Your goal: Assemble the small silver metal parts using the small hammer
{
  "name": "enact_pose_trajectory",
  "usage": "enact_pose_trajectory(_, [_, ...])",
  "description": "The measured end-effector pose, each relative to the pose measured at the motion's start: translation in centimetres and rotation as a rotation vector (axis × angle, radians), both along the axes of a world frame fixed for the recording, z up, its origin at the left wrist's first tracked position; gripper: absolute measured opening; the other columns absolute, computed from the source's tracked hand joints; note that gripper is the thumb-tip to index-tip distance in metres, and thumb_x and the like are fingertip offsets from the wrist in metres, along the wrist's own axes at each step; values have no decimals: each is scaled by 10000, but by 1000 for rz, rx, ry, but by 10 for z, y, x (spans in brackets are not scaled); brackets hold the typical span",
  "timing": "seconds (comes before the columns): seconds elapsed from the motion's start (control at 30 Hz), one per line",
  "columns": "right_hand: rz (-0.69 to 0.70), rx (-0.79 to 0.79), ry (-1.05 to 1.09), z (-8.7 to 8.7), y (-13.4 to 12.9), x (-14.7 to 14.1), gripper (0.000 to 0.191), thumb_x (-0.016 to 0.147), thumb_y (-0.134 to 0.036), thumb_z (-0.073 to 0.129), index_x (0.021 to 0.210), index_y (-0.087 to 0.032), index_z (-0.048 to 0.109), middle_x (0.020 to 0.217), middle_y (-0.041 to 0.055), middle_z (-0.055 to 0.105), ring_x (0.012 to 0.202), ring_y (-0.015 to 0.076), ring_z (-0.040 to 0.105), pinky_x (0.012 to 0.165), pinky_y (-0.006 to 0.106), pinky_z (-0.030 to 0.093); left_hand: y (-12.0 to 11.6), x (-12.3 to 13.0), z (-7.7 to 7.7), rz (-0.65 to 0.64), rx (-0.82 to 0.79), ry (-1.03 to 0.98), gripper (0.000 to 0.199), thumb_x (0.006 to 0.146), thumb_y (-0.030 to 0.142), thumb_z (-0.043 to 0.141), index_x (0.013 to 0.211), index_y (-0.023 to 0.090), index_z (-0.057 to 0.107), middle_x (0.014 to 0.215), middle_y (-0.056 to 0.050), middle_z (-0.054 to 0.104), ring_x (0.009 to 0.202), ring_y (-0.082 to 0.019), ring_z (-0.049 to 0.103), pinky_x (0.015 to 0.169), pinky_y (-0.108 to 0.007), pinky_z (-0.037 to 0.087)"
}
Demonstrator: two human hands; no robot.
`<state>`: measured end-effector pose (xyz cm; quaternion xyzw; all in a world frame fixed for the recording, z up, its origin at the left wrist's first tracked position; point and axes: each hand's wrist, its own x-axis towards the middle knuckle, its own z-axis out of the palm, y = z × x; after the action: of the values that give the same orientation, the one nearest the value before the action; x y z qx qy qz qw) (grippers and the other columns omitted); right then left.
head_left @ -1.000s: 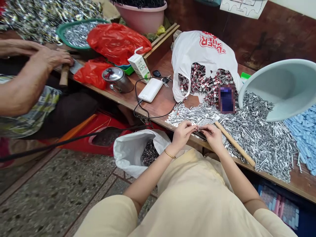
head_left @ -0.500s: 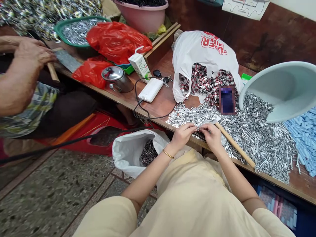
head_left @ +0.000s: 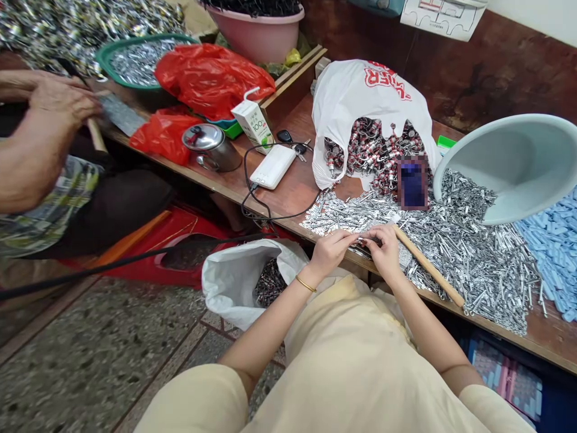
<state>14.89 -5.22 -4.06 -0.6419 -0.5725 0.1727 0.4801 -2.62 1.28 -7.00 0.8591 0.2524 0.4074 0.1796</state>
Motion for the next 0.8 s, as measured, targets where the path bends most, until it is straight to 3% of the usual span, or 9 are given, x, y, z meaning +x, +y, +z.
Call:
enact_pose_trajectory(0.2, [19,-15,-40,4,-2,3,114,895,-206,616,848,-250,710,925,54,700,982,259,600,916,447,480,1,0,2,3,-19,-17,296,1012,166,493,1147,229,750,895,-60,722,813,-143,667,718,-265,546])
enact_pose_trajectory(0.33, [68,7,-114,19,-13,5,118,915,-280,630,1018,-238,669,1172,102,653,1144,278,580,987,477,479,-7,4,17,1,-175,-150,255,990,175,546,1064,238,782,880,-49,736,790,-139,673,711,-268,545])
enact_pose_trajectory(0.4, [104,-22,-74,25,-21,6,181,931,-292,620,1101,-232,635,1195,111,642,1108,260,608,914,429,527,-14,6,26,20,-262,-208,239,977,180,576,1074,240,786,888,-45,746,792,-139,680,717,-268,551])
enact_pose_trajectory(0.47, [131,-53,-12,29,-27,7,137,952,-276,590,1075,-238,636,1090,85,671,986,227,646,783,358,557,-20,8,33,32,-289,-222,241,968,168,585,1080,232,788,893,-50,752,793,-142,683,722,-269,554])
enact_pose_trajectory(0.6, [106,-13,-4,35,-35,9,97,961,-281,599,1015,-243,670,1022,65,701,953,214,664,742,332,576,-25,6,45,-44,-186,-122,265,961,118,560,1074,210,782,868,-54,756,773,-142,672,703,-265,538])
enact_pose_trajectory(0.8, [253,58,-34,55,-45,19,161,969,-250,604,1074,-255,725,1045,69,695,978,204,677,812,361,598,-19,-7,68,-222,-36,-87,259,964,95,550,1085,185,760,851,-56,754,759,-131,665,705,-247,515])
